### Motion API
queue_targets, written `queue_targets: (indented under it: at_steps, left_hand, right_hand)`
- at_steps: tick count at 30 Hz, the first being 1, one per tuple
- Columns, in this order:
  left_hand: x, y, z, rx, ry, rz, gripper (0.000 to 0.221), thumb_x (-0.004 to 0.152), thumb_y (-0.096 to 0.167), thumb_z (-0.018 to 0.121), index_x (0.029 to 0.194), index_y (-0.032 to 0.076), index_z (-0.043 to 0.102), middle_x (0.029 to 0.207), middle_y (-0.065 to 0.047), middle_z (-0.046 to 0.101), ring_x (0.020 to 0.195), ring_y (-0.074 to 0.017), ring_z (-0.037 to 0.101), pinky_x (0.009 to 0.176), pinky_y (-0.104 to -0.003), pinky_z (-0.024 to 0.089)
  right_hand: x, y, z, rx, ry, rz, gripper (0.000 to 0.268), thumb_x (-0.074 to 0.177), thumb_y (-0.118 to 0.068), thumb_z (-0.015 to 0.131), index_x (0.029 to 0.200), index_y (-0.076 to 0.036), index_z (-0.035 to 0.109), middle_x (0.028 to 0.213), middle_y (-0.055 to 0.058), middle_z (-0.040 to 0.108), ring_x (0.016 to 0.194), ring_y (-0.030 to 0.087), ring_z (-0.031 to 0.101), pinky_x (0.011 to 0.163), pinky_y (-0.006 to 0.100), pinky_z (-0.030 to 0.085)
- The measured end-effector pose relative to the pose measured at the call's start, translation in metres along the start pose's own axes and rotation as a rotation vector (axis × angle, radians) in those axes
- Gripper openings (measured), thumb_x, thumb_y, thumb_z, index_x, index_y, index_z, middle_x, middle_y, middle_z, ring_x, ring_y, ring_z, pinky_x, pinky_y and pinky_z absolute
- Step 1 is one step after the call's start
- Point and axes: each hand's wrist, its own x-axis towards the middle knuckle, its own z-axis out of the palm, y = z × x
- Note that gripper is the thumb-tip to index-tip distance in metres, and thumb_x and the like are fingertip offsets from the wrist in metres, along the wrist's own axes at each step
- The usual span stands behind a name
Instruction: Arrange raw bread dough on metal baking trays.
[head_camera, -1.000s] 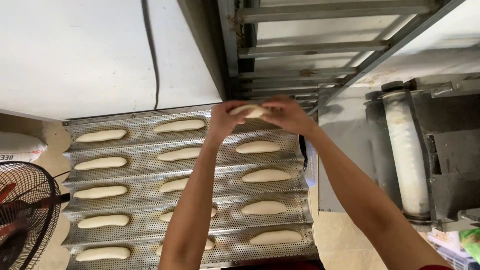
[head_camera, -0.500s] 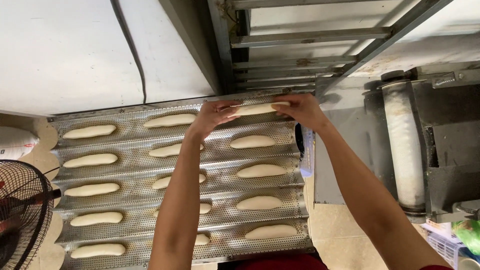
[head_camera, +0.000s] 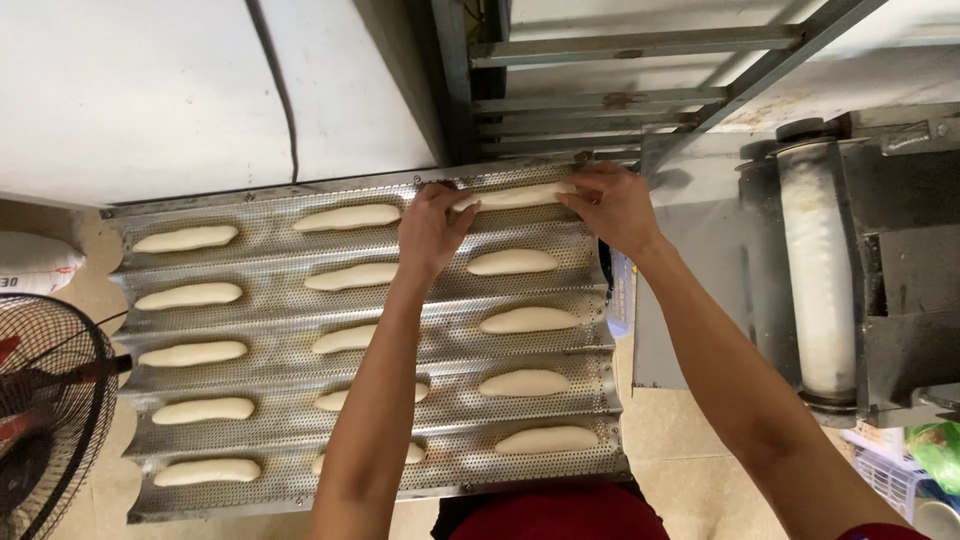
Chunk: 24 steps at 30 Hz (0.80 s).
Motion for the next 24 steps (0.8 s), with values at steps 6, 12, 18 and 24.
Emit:
queue_targets:
  at_steps: [6, 12, 18, 24]
  left_hand:
    - [-0.046, 0.002, -0.001, -0.203, 0.039, -0.030, 0.022, 0.100, 0.026, 0.069, 0.108, 0.009, 0.080, 0.114, -0.010, 0.077, 0.089, -0.0205, 0.078, 0.079, -0.035, 0.062]
    - [-0.068, 0.024, 0.002, -0.306, -0.096, -0.177, 0.028, 0.101, 0.024, 0.061, 0.115, 0.004, 0.076, 0.108, -0.016, 0.075, 0.077, -0.0243, 0.074, 0.065, -0.037, 0.060]
    - [-0.058, 0.029, 0.016, -0.384, -0.382, -0.306, 0.034, 0.104, 0.032, 0.062, 0.119, 0.004, 0.075, 0.083, -0.013, 0.078, 0.071, -0.0196, 0.074, 0.065, -0.036, 0.057]
    - [-0.057, 0.048, -0.012, -0.479, -0.266, -0.323, 0.040, 0.088, 0.031, 0.077, 0.118, 0.005, 0.076, 0.095, -0.011, 0.080, 0.072, -0.0188, 0.075, 0.063, -0.033, 0.061]
  right_hand:
    - [-0.034, -0.074, 0.044, -0.054, -0.254, -0.417, 0.025, 0.091, -0.023, 0.076, 0.110, -0.008, 0.075, 0.102, 0.009, 0.075, 0.093, 0.026, 0.072, 0.083, 0.041, 0.060]
    - [-0.032, -0.054, 0.090, -0.251, -0.518, -0.321, 0.018, 0.091, -0.018, 0.073, 0.109, -0.013, 0.075, 0.106, 0.004, 0.070, 0.105, 0.021, 0.068, 0.095, 0.037, 0.059]
    - [-0.051, -0.044, 0.026, -0.266, -0.288, -0.292, 0.053, 0.083, -0.036, 0.083, 0.127, -0.008, 0.070, 0.123, 0.013, 0.068, 0.109, 0.032, 0.066, 0.088, 0.043, 0.056]
    - [-0.054, -0.042, 0.021, 0.042, -0.362, 0.061, 0.045, 0.088, -0.035, 0.078, 0.128, -0.016, 0.072, 0.125, 0.006, 0.071, 0.099, 0.017, 0.074, 0.085, 0.031, 0.063]
